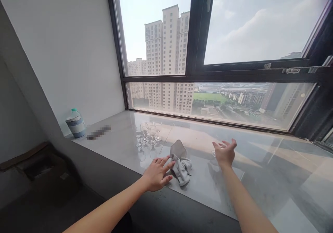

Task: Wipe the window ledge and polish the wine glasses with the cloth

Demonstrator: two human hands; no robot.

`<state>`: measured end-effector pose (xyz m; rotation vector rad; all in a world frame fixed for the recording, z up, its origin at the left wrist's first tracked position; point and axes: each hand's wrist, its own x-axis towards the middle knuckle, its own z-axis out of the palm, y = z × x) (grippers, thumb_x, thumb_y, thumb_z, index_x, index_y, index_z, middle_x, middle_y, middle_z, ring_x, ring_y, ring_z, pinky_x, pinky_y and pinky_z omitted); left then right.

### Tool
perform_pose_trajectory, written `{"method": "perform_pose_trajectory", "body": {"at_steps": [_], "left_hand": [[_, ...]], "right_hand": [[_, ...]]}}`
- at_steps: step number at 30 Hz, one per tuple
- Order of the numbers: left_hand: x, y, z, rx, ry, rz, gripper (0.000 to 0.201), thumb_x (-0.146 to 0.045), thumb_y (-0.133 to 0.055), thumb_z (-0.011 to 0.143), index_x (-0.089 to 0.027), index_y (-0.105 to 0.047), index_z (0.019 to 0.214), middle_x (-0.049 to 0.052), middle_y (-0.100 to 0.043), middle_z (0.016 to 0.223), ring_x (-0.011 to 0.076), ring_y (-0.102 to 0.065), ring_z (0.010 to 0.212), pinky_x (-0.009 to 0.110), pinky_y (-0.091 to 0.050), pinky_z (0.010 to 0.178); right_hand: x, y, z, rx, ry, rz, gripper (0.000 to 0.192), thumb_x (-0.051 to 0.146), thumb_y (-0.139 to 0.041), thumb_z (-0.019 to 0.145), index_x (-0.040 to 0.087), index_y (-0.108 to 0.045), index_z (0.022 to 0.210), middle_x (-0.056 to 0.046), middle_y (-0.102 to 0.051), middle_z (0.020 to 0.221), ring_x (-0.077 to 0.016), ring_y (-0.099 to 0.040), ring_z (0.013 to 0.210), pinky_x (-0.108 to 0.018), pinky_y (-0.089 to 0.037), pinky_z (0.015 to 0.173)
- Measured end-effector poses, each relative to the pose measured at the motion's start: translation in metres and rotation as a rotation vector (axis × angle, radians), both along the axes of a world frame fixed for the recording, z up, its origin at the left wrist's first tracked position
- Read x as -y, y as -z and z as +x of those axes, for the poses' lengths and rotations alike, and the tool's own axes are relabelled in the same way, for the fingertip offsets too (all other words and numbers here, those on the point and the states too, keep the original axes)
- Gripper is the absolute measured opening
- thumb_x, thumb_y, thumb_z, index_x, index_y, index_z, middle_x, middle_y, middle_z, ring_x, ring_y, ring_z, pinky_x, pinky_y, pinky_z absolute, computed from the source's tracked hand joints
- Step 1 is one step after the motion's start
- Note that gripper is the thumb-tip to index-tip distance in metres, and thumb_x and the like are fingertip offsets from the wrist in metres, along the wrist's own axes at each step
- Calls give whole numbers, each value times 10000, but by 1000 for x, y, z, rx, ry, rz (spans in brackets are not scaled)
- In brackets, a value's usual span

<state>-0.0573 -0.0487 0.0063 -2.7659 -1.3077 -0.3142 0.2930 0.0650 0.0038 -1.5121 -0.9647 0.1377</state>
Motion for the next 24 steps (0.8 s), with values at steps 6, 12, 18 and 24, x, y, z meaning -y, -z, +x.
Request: {"method": "perform_pose_trajectory", "body": {"at_steps": [6, 12, 18, 24], "left_hand": [[0, -4, 1, -11, -23, -50, 641, -630, -256, 920, -358, -215, 1499, 54, -304, 1531, 314, -399, 1279, 495, -300, 1052], [0, -9, 2, -16, -40, -80, 644, -615, -323, 906, -347, -250, 1487, 69, -360, 1493, 321, -402, 1273, 513, -300, 1047], [2, -14, 2, 18, -53, -93, 643, -601, -357, 898, -345, -263, 1481, 70, -358, 1495, 315, -405, 1277, 511, -305, 1047], [2, -14, 2, 31, -55, -101, 641, -598, -368, 894, -345, -273, 1475, 77, -374, 1483, 312, -402, 1285, 509, -305, 1048]], "right_hand": [[-8, -2, 8, 14, -34, -33, 929, 523, -673, 675, 225, -193, 1413, -87, -604, 1176, -213, -635, 858, -325, -450, 709], [4, -4, 7, 119, 19, -75, 1022, 591, -681, 630, 160, -200, 1422, -163, -529, 1228, -308, -537, 1023, -430, -431, 828], [55, -6, -5, 278, 66, 41, 882, 582, -590, 707, 141, -287, 1408, -166, -506, 1185, -321, -492, 1031, -490, -378, 941], [116, 5, -5, 305, -175, -133, 620, 546, -491, 787, 247, -407, 1325, -78, -590, 1050, -255, -575, 856, -377, -484, 708]]}}
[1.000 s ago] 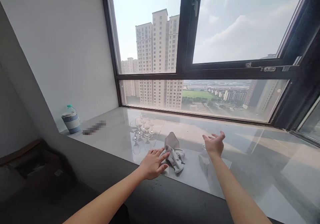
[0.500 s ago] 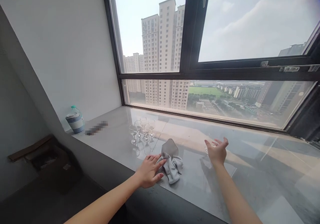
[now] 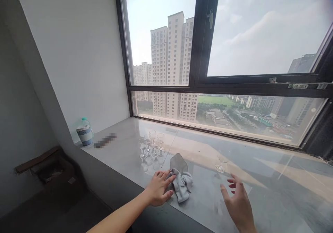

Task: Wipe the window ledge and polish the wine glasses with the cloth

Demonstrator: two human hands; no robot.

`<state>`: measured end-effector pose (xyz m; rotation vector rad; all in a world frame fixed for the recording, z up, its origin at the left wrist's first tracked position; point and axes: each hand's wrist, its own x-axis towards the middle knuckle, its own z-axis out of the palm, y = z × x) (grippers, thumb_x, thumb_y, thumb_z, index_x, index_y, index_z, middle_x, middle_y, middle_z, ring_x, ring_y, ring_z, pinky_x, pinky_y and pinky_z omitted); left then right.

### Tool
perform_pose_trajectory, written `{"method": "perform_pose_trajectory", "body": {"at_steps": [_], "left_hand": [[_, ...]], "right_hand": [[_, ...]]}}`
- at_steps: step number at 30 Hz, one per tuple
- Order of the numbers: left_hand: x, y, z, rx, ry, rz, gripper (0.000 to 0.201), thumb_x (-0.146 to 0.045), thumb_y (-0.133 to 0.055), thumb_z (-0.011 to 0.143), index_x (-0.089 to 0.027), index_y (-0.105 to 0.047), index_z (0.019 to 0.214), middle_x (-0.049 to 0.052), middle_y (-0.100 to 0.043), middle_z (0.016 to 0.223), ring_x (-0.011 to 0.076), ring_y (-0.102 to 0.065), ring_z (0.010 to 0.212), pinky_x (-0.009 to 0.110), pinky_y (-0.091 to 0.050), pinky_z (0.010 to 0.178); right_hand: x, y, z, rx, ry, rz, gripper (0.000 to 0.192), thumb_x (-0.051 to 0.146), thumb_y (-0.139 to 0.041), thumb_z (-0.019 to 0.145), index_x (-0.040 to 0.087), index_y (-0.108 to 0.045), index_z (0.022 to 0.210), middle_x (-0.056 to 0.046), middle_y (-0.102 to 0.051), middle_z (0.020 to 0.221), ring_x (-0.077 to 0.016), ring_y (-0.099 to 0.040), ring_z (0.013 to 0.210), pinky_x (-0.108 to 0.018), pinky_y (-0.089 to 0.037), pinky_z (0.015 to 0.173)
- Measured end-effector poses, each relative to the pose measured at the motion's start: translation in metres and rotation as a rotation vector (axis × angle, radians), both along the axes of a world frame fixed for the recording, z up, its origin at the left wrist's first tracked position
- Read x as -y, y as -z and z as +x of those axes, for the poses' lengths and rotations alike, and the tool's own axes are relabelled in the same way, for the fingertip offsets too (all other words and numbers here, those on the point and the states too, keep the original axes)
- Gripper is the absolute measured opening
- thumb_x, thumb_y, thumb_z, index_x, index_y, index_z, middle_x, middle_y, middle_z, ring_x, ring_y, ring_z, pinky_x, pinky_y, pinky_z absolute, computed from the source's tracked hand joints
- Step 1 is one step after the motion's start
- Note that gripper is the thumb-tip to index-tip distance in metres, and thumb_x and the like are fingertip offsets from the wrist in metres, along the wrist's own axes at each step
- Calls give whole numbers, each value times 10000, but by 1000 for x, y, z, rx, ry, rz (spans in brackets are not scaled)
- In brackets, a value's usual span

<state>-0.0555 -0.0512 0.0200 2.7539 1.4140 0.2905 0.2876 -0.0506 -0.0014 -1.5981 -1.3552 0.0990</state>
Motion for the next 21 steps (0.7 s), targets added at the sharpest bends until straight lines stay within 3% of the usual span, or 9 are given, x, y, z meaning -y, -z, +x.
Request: {"method": "perform_pose_trajectory", "body": {"at_steps": [6, 12, 21], "left_hand": [[-1, 2, -2, 6, 13, -2, 662, -611, -381, 884, -359, -248, 1482, 65, -334, 1512, 310, -391, 1298, 505, -292, 1057], [-2, 1, -5, 23, 43, -21, 684, -636, -357, 886, -351, -224, 1493, 76, -306, 1527, 323, -361, 1327, 514, -274, 1073], [-2, -3, -5, 30, 61, -41, 705, -645, -371, 877, -354, -210, 1498, 72, -311, 1522, 328, -331, 1350, 500, -262, 1091]], "right_hand": [[37, 24, -3, 156, -87, -66, 464, 488, -424, 836, 268, -456, 1244, -69, -606, 1006, -248, -614, 831, -353, -501, 621], [45, 17, -18, 384, -48, -11, 397, 381, -384, 895, 242, -415, 1266, -97, -607, 1026, -281, -589, 970, -345, -492, 590], [47, 16, -23, 505, 12, -46, 345, 281, -403, 880, 196, -452, 1211, -111, -609, 1037, -270, -559, 1013, -381, -493, 767]]}}
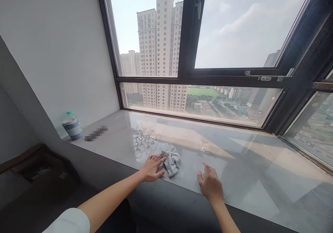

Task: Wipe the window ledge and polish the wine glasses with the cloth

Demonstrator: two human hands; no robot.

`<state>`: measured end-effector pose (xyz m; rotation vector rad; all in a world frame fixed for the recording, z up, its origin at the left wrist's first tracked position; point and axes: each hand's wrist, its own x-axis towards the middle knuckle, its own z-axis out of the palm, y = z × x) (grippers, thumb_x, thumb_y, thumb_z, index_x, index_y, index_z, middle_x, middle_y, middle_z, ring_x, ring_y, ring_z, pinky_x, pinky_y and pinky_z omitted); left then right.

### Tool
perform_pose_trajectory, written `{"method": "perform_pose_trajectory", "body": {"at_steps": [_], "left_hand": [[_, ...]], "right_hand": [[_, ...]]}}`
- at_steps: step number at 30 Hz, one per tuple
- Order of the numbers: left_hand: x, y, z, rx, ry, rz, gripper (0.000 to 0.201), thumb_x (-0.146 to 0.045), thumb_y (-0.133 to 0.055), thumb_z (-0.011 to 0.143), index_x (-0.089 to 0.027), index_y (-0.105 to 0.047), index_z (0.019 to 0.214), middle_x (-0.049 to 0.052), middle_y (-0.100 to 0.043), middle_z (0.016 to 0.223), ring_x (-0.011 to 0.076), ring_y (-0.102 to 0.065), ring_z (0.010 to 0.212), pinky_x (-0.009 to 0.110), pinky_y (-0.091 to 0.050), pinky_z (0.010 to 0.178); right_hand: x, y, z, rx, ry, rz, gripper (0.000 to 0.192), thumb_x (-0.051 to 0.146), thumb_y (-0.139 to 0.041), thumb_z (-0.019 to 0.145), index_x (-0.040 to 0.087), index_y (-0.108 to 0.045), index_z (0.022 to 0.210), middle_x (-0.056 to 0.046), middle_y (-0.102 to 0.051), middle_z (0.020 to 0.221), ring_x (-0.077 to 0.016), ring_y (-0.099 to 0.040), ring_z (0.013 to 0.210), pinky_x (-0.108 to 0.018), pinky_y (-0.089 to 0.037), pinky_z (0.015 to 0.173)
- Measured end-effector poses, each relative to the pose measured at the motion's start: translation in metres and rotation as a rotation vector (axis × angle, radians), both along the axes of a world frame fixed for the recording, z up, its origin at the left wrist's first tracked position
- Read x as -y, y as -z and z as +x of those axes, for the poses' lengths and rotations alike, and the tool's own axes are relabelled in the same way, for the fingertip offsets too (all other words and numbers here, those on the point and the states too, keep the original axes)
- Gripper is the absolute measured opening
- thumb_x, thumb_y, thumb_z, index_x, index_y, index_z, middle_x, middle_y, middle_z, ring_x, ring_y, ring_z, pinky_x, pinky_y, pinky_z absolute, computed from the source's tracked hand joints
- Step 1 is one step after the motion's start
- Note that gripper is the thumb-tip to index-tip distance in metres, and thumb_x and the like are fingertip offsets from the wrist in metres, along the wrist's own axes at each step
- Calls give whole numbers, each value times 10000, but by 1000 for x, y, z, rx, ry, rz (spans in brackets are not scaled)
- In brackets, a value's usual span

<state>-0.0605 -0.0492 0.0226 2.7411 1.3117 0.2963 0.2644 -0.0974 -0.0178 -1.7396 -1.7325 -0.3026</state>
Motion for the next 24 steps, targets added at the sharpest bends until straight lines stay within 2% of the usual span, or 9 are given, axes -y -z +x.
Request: {"method": "perform_pose_trajectory", "body": {"at_steps": [6, 17, 24], "left_hand": [[0, 1, 1, -8, -10, -10, 721, -657, -365, 874, -340, -206, 1502, 85, -313, 1516, 325, -330, 1348, 509, -249, 1097], [-1, 6, -2, 36, -18, 14, 713, -646, -390, 872, -329, -243, 1494, 83, -355, 1490, 313, -368, 1323, 489, -259, 1101], [-3, 9, -4, 81, -8, -18, 701, -667, -344, 878, -352, -239, 1495, 64, -353, 1498, 331, -357, 1331, 490, -266, 1097]], "right_hand": [[2, -3, -2, -2, 28, -52, 327, 274, -424, 880, 173, -474, 1187, -117, -606, 1052, -263, -547, 1047, -343, -481, 752], [4, -5, -3, 8, 66, -89, 321, 279, -401, 894, 162, -476, 1184, -125, -600, 1102, -267, -520, 1085, -350, -481, 750], [5, -7, -4, 18, 93, -163, 341, 291, -381, 914, 154, -451, 1218, -121, -586, 1134, -243, -510, 1112, -300, -463, 717]]}}
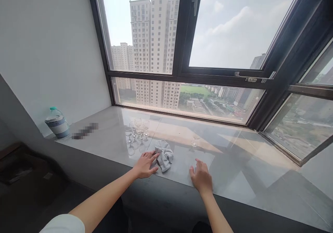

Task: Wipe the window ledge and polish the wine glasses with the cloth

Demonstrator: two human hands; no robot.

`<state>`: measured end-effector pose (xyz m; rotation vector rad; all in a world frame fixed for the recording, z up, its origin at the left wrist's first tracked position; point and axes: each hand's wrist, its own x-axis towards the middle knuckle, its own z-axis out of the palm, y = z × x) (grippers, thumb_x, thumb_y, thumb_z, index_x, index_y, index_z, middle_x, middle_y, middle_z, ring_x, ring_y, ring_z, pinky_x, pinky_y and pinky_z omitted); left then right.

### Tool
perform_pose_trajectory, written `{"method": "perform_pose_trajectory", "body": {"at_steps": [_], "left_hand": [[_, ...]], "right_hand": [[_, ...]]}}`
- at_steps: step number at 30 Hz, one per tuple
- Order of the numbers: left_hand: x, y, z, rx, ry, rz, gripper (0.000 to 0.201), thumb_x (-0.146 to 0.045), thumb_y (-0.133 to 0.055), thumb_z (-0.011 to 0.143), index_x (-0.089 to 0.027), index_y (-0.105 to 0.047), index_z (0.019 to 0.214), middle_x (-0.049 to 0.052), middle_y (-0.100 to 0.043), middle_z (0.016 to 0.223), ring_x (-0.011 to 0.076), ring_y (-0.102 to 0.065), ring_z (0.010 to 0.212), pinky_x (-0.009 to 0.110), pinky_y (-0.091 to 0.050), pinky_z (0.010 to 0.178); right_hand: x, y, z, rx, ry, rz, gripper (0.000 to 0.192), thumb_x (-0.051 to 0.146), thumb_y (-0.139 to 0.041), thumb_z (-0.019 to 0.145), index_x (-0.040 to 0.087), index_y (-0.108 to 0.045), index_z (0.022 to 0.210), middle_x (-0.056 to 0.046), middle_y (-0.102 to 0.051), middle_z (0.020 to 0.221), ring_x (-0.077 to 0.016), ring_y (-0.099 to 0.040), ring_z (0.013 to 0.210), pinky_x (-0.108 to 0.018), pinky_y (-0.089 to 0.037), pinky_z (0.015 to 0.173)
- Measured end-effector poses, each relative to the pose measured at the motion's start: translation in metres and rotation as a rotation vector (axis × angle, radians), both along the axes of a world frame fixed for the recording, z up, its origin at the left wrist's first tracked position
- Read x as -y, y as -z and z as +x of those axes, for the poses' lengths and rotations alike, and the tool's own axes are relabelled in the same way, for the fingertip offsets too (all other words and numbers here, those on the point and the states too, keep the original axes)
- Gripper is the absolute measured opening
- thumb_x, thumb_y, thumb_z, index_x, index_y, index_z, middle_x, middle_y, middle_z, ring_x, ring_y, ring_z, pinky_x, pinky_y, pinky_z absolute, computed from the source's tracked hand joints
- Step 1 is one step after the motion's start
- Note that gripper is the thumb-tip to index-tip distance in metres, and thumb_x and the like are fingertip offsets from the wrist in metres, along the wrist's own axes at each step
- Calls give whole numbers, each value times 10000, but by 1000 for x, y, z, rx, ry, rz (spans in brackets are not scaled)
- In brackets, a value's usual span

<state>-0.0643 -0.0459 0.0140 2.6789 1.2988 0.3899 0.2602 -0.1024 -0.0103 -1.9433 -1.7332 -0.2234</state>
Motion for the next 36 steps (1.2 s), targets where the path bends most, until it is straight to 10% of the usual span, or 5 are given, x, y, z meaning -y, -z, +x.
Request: {"method": "perform_pose_trajectory", "body": {"at_steps": [36], "left_hand": [[8, -10, 6, -10, 9, 50, 698, -636, -438, 838, -332, -315, 1454, 88, -441, 1401, 313, -408, 1261, 472, -297, 1052]], "right_hand": [[-11, 7, 9, 17, -99, 77, 355, 376, -353, 924, 160, -528, 1144, -124, -620, 1061, -250, -567, 1039, -325, -503, 677]]}}
